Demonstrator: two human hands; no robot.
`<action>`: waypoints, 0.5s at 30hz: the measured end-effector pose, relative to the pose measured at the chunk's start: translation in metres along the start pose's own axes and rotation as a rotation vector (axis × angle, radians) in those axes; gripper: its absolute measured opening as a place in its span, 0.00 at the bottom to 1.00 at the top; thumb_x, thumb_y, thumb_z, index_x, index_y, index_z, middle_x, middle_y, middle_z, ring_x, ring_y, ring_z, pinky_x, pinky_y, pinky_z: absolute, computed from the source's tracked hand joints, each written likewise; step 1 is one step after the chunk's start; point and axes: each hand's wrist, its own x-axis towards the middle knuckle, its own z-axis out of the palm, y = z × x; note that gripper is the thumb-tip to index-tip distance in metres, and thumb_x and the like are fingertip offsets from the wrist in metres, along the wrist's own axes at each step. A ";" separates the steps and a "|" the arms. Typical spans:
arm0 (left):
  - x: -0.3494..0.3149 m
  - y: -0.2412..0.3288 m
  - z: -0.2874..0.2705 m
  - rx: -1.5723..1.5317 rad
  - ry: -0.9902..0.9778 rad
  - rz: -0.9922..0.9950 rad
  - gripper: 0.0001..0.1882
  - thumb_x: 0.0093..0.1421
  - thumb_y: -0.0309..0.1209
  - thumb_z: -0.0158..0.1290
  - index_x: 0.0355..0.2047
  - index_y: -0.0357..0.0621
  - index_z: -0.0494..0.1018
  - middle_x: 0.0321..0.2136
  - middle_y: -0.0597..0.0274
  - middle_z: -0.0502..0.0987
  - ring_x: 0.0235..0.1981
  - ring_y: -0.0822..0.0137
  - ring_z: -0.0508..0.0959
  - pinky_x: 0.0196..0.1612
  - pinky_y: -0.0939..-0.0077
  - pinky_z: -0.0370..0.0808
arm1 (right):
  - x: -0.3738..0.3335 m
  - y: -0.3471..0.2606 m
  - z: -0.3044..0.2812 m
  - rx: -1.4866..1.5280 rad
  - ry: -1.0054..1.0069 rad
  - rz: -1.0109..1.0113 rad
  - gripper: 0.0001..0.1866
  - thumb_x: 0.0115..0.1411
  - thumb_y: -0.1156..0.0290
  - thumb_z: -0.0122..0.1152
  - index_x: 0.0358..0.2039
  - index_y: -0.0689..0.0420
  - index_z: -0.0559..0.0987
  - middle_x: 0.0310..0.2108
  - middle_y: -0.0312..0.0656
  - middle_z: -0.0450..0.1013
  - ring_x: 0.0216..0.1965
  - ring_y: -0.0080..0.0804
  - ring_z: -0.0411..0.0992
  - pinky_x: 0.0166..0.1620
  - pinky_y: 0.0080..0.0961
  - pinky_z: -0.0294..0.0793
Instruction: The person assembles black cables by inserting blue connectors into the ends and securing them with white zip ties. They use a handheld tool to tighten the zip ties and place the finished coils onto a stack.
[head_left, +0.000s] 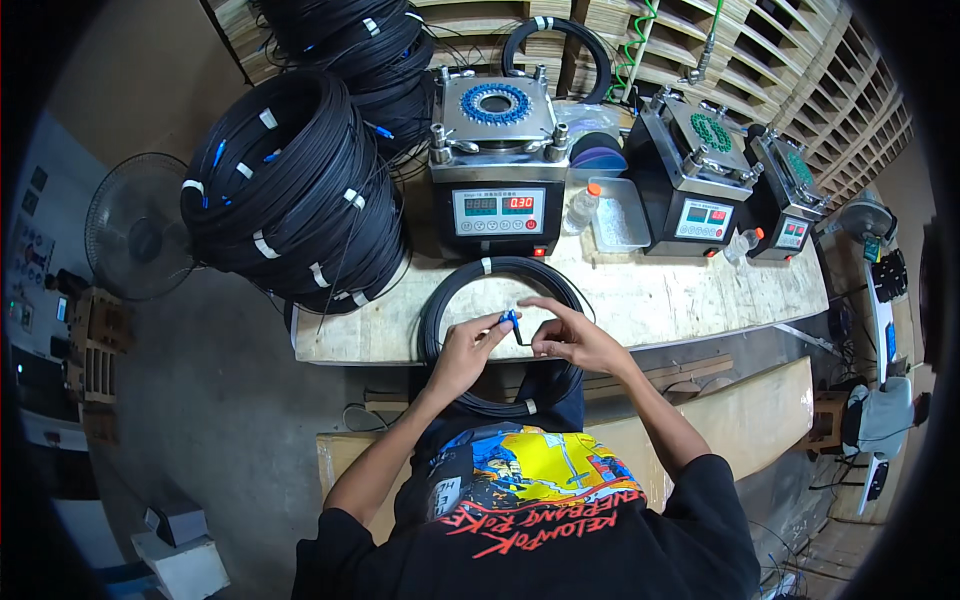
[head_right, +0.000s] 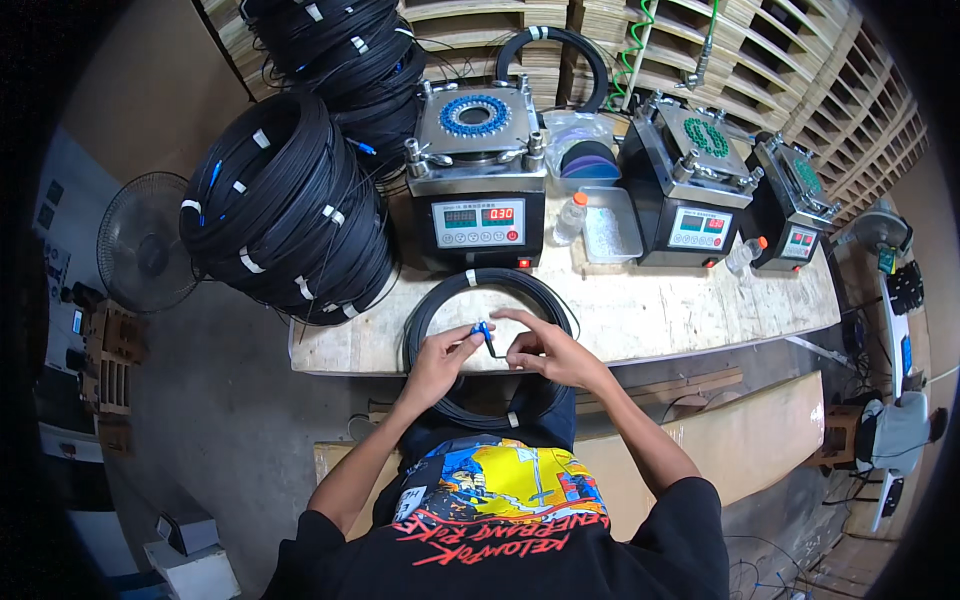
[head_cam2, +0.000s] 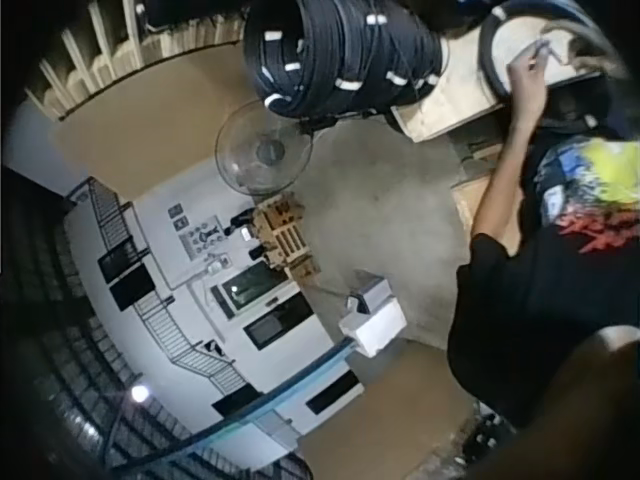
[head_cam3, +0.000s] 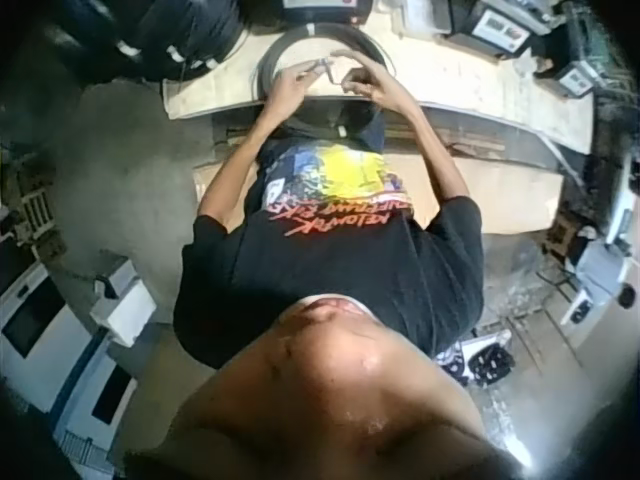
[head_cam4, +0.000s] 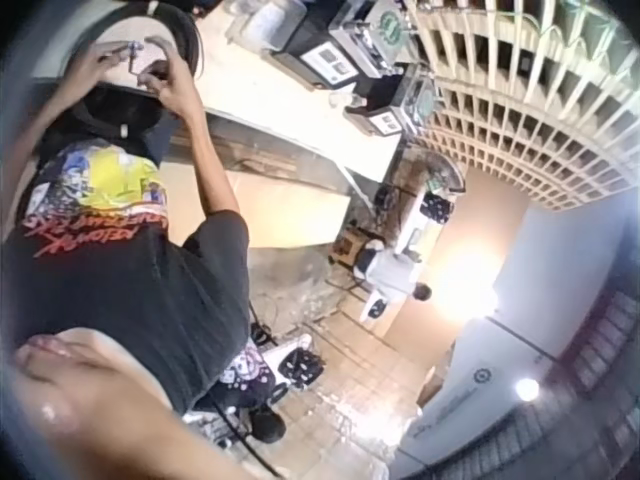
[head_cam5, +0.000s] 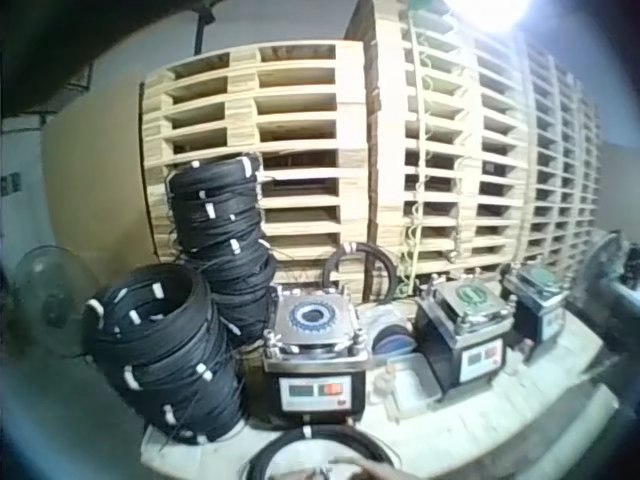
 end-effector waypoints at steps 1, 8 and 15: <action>-0.005 -0.005 -0.002 0.245 0.049 0.160 0.17 0.68 0.35 0.53 0.48 0.34 0.78 0.37 0.49 0.83 0.37 0.61 0.83 0.44 0.71 0.76 | -0.003 0.008 0.000 -0.010 -0.004 0.041 0.29 0.63 0.78 0.61 0.64 0.55 0.65 0.30 0.39 0.76 0.31 0.21 0.71 0.36 0.23 0.72; -0.043 -0.024 0.006 0.214 -0.121 0.051 0.17 0.66 0.35 0.56 0.49 0.36 0.78 0.31 0.46 0.81 0.25 0.63 0.77 0.33 0.72 0.73 | -0.022 0.053 0.029 -0.110 0.136 0.140 0.13 0.62 0.83 0.56 0.48 0.62 0.74 0.27 0.42 0.77 0.24 0.23 0.72 0.28 0.23 0.71; -0.050 -0.055 -0.002 0.320 -0.186 0.254 0.18 0.67 0.31 0.53 0.55 0.38 0.75 0.30 0.55 0.73 0.27 0.63 0.72 0.34 0.73 0.71 | -0.032 0.078 0.046 -0.558 0.160 -0.038 0.10 0.59 0.81 0.58 0.42 0.64 0.81 0.33 0.52 0.80 0.34 0.53 0.79 0.40 0.37 0.78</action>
